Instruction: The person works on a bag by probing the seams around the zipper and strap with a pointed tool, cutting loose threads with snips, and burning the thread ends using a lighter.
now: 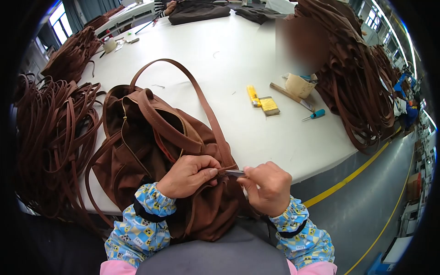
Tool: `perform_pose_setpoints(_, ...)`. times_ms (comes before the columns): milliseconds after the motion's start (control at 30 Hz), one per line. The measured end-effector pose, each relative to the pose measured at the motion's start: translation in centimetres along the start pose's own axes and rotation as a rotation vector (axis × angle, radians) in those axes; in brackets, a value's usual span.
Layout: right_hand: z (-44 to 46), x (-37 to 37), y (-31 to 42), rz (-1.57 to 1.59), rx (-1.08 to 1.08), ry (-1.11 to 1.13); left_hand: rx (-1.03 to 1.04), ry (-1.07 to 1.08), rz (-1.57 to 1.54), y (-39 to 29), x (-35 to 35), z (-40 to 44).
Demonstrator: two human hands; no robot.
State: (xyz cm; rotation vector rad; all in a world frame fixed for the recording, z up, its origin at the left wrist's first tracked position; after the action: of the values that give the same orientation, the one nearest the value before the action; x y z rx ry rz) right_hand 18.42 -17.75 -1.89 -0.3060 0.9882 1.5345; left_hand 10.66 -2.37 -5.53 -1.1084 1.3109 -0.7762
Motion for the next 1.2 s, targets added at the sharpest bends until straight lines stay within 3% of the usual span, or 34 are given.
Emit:
perform_pose_setpoints(200, -0.1, -0.5, 0.0, 0.053, 0.074, -0.044, -0.057, -0.011, -0.053, 0.1, 0.1, -0.1)
perform_pose_setpoints(367, 0.5, 0.4, 0.4, -0.063, 0.016, 0.143, -0.040, -0.015, -0.006, -0.3, 0.1, -0.2)
perform_pose_setpoints(467, 0.7, -1.2, -2.5, 0.007, 0.185, -0.103, 0.023, -0.034, -0.021, -0.4, 0.1, -0.6)
perform_pose_setpoints(567, 1.3, -1.8, -6.3, -0.249, 0.365, 0.168, 0.190, -0.085, 0.194, -1.3, -0.2, -0.9)
perform_pose_setpoints(600, 1.4, -2.2, -7.4, -0.259, 0.365, 0.166, 0.184, -0.100, 0.208, -1.3, -0.1, -0.9)
perform_pose_setpoints(667, 1.3, -1.6, -9.0, -0.438, 0.162, 0.421, 0.176, -0.135, 0.211, -1.0, 0.1, -1.0)
perform_pose_setpoints(800, 5.5, -2.4, -12.2, -0.421, 0.217, 0.389, 0.174, -0.195, 0.215, -1.0, 0.0, -0.9)
perform_pose_setpoints(867, 8.1, -1.4, -13.3, -0.392, 0.494, 0.464, 0.175, -0.203, 0.211, -0.9, -0.1, -0.9)
perform_pose_setpoints(967, 11.2, 1.9, -14.1, -0.480, 0.508, 0.546, 0.214, -0.207, 0.126, -0.6, -0.1, -0.8)
perform_pose_setpoints(1000, 11.6, 3.1, -14.6, -0.477, 0.499, 0.543, 0.220, -0.194, 0.093, -0.6, -0.1, -0.9)
perform_pose_setpoints(1067, 12.8, 6.0, -14.4, -0.713, 0.079, 0.512, 0.258, -0.181, 0.032, -0.7, -0.1, -0.8)
perform_pose_setpoints(1200, 14.1, 9.2, -15.5, -0.839, -0.053, 0.686, 0.277, -0.203, 0.013, -0.5, -0.2, -0.6)
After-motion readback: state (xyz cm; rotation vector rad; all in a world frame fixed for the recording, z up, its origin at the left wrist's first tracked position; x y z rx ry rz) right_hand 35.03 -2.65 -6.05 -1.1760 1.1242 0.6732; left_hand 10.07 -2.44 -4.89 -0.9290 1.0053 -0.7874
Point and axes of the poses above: each hand's wrist, its own z-axis towards the middle knuckle, its own x-axis out of the palm, y = z × x, the point moved 5 cm from there along z, towards the middle knuckle, and after that the axes turned 2 degrees about -y, right-handed, at the moved point
